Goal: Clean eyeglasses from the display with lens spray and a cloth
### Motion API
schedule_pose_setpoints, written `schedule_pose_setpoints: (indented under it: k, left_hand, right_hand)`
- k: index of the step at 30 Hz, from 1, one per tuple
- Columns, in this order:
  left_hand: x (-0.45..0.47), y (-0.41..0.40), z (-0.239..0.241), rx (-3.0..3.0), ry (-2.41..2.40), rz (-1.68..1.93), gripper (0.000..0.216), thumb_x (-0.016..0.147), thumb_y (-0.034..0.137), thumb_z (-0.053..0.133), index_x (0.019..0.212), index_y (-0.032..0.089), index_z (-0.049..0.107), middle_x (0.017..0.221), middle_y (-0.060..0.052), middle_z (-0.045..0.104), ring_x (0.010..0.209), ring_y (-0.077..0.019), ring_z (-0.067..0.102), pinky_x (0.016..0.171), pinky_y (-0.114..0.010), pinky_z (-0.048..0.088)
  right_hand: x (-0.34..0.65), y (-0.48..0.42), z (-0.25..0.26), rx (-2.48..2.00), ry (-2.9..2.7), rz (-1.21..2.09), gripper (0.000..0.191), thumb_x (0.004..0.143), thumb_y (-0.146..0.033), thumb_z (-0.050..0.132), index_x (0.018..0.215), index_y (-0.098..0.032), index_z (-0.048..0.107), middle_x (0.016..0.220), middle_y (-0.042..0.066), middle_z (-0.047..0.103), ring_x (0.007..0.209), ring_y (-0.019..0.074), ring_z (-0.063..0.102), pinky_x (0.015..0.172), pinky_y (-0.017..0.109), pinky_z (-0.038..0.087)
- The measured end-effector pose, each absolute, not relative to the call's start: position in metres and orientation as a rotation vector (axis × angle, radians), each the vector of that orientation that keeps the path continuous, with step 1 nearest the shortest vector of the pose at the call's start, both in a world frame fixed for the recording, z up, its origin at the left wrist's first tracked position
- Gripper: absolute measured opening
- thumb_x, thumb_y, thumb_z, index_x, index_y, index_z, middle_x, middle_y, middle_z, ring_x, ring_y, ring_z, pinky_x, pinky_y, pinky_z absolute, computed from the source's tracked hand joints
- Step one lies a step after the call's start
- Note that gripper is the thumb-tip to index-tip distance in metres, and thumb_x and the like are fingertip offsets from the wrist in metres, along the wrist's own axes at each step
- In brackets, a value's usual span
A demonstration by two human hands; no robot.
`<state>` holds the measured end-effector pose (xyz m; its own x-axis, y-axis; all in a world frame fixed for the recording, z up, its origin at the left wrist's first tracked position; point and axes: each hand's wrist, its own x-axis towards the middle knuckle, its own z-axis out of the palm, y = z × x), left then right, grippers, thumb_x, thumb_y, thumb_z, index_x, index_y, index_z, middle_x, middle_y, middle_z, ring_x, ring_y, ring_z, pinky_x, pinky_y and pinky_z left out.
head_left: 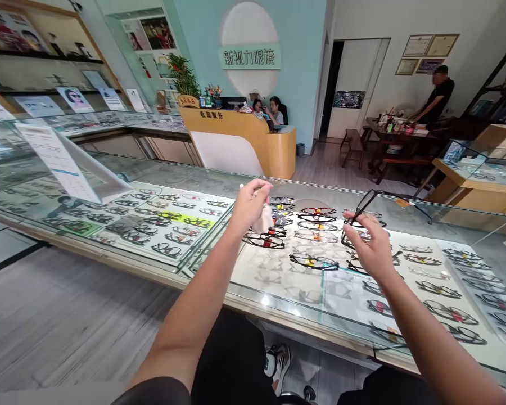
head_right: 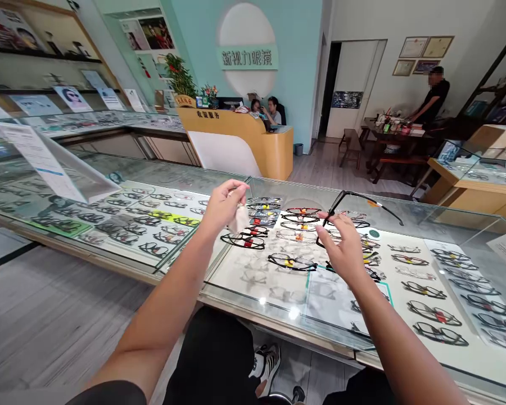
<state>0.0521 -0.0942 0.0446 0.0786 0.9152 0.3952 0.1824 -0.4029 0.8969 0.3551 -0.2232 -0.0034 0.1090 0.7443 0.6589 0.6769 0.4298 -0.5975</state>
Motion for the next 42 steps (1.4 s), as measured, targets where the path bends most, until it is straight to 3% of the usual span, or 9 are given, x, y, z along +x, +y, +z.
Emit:
schedule_pose_setpoints:
  k: [4,9,13,18,21,30,36,39,42]
  left_hand:
    - [-0.009,-0.089,0.023,1.765,1.504,1.313,0.025,0.093,0.043,0.06,0.096,0.02,0.071,0.082,-0.003,0.067,0.072,-0.0179,0.058,0.067,-0.029,0.043]
    - [-0.054,-0.079,-0.007,1.763,1.845,0.935,0.035,0.092,0.032,0.057,0.124,0.02,0.063,0.094,-0.004,0.07,0.073,-0.0192,0.061,0.068,-0.03,0.046]
    - [-0.063,-0.068,-0.011,1.81,1.818,0.767,0.031,0.088,0.031,0.065,0.117,0.023,0.065,0.11,-0.007,0.075,0.081,-0.0208,0.067,0.071,-0.031,0.049]
    - [-0.054,-0.044,-0.005,1.884,1.939,0.718,0.029,0.081,0.04,0.077,0.1,0.021,0.067,0.125,-0.015,0.073,0.123,-0.0365,0.065,0.091,-0.037,0.046]
    - [-0.04,-0.027,-0.008,1.921,1.934,0.755,0.041,0.081,0.047,0.079,0.109,0.021,0.064,0.136,-0.016,0.07,0.138,-0.0351,0.057,0.099,-0.035,0.043]
    - [-0.01,-0.015,-0.002,1.837,1.829,0.933,0.022,0.079,0.031,0.074,0.088,0.021,0.057,0.101,-0.012,0.074,0.102,-0.0301,0.066,0.085,-0.035,0.046]
    - [0.064,-0.039,0.03,1.804,1.399,1.208,0.02,0.091,0.036,0.049,0.105,0.022,0.054,0.109,-0.007,0.07,0.097,-0.0198,0.068,0.082,-0.032,0.054]
    - [0.115,-0.063,0.034,1.513,0.789,1.178,0.031,0.074,0.032,0.06,0.103,0.022,0.056,0.095,-0.004,0.066,0.084,-0.0173,0.065,0.069,-0.03,0.055]
    - [0.146,-0.089,0.03,1.288,0.486,0.984,0.031,0.063,0.029,0.069,0.092,0.021,0.059,0.075,0.001,0.054,0.065,-0.0137,0.052,0.053,-0.025,0.04]
  right_hand:
    - [0.354,-0.226,-0.002,-1.276,-1.612,0.086,0.029,0.103,-0.046,0.06,0.122,-0.027,0.074,0.122,0.009,0.079,0.116,0.0313,0.069,0.115,0.055,0.044]
    - [0.356,-0.225,-0.006,-1.268,-1.63,0.076,0.029,0.104,-0.046,0.059,0.121,-0.027,0.074,0.125,0.009,0.079,0.119,0.0313,0.068,0.111,0.052,0.047]
    - [0.358,-0.224,-0.006,-1.257,-1.617,0.073,0.027,0.105,-0.045,0.059,0.12,-0.028,0.074,0.126,0.009,0.079,0.118,0.0317,0.068,0.114,0.055,0.045]
    - [0.358,-0.224,-0.006,-1.261,-1.634,0.081,0.028,0.105,-0.046,0.058,0.119,-0.028,0.074,0.124,0.009,0.079,0.118,0.032,0.067,0.111,0.055,0.046]
    - [0.358,-0.223,-0.007,-1.26,-1.653,0.079,0.03,0.105,-0.047,0.056,0.122,-0.028,0.074,0.126,0.01,0.078,0.118,0.0324,0.067,0.109,0.054,0.047]
    - [0.362,-0.221,-0.006,-1.274,-1.609,0.112,0.03,0.107,-0.047,0.053,0.121,-0.027,0.072,0.129,0.01,0.077,0.122,0.0314,0.066,0.11,0.052,0.046]
    - [0.364,-0.219,-0.006,-1.294,-1.582,0.146,0.031,0.108,-0.048,0.051,0.121,-0.028,0.071,0.131,0.009,0.076,0.123,0.0304,0.065,0.11,0.052,0.045]
    - [0.365,-0.218,-0.009,-1.292,-1.585,0.157,0.034,0.108,-0.049,0.05,0.122,-0.027,0.071,0.13,0.01,0.076,0.124,0.031,0.065,0.111,0.053,0.045]
    - [0.365,-0.216,-0.011,-1.292,-1.599,0.173,0.034,0.108,-0.05,0.049,0.121,-0.027,0.07,0.129,0.01,0.076,0.125,0.0319,0.064,0.111,0.054,0.045]
